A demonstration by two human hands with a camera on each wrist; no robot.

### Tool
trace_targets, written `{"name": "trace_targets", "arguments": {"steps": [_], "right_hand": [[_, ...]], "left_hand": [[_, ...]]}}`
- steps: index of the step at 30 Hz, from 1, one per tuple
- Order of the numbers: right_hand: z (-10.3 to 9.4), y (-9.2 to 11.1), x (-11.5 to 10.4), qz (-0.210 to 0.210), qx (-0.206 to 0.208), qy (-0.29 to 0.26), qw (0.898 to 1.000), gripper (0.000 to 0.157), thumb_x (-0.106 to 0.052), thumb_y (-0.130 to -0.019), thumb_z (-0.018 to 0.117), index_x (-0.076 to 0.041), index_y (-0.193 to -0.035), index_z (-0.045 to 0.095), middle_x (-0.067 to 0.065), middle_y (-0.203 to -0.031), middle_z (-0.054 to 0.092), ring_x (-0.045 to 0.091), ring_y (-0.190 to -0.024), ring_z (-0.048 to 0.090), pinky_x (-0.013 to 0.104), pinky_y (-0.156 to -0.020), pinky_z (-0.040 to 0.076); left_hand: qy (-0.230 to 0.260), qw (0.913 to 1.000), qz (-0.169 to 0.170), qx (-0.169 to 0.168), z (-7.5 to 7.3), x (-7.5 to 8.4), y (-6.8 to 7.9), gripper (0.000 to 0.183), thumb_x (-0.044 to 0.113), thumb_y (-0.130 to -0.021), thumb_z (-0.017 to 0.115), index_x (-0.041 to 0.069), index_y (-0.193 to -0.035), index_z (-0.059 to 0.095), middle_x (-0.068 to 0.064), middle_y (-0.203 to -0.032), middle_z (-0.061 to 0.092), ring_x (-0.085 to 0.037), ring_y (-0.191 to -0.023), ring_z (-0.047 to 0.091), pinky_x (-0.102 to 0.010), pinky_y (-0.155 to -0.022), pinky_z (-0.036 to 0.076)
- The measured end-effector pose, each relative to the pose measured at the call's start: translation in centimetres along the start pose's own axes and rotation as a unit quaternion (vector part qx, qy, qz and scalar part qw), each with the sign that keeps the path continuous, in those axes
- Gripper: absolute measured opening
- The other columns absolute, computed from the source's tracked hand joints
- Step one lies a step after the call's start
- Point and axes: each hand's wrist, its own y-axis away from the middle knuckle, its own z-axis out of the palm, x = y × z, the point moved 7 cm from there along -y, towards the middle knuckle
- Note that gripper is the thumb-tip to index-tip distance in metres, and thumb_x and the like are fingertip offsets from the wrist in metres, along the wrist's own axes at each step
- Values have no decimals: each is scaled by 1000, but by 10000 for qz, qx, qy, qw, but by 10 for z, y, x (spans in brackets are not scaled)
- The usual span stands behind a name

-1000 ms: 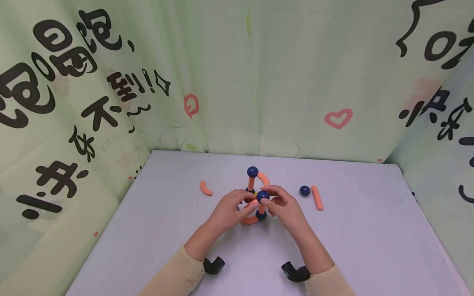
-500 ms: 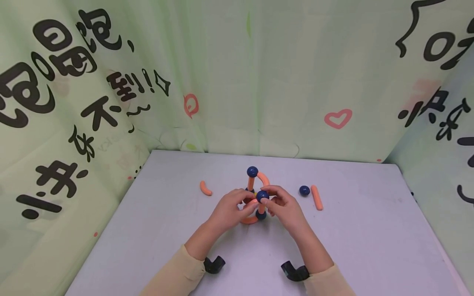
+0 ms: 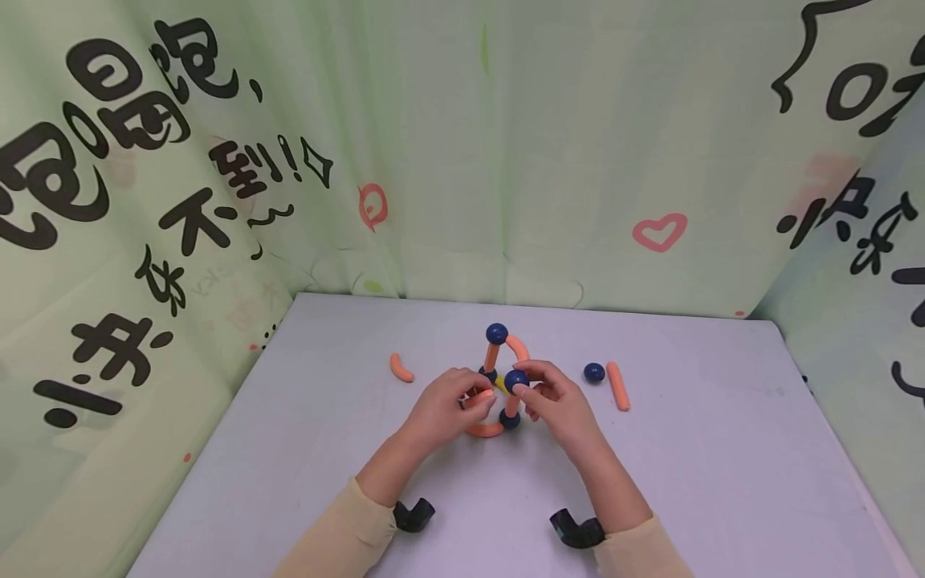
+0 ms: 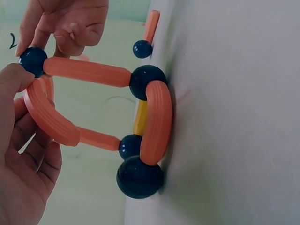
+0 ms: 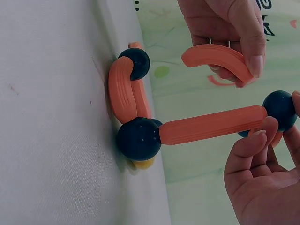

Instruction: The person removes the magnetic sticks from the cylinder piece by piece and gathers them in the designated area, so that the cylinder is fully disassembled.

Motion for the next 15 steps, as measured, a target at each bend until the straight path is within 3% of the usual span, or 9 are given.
{"name": "trace_targets", "arguments": {"steps": [7,15], "right_hand": [[0,0,3,188,-22,-34,9998,42,-34,-97,64,-18,-134,55,8,-123,55,26,-79,59,30,-73,53],[0,0,3,244,-43,-17,9997,43,-37,-96,64,-19,-135,55,8,-125,55,26,-80,58,30,-72,52]], "left_hand": [[-151,9997,-213,22,-3,-15,5,16,37,-95,65,23,-102,70,11,-89,61,-7,-87,52,-18,-74,48],[-403,9980,-415,260,-11,-44,13,27,39,-94,67,19,-112,71,8,-97,66,-9,-87,54,-21,-76,49]]}}
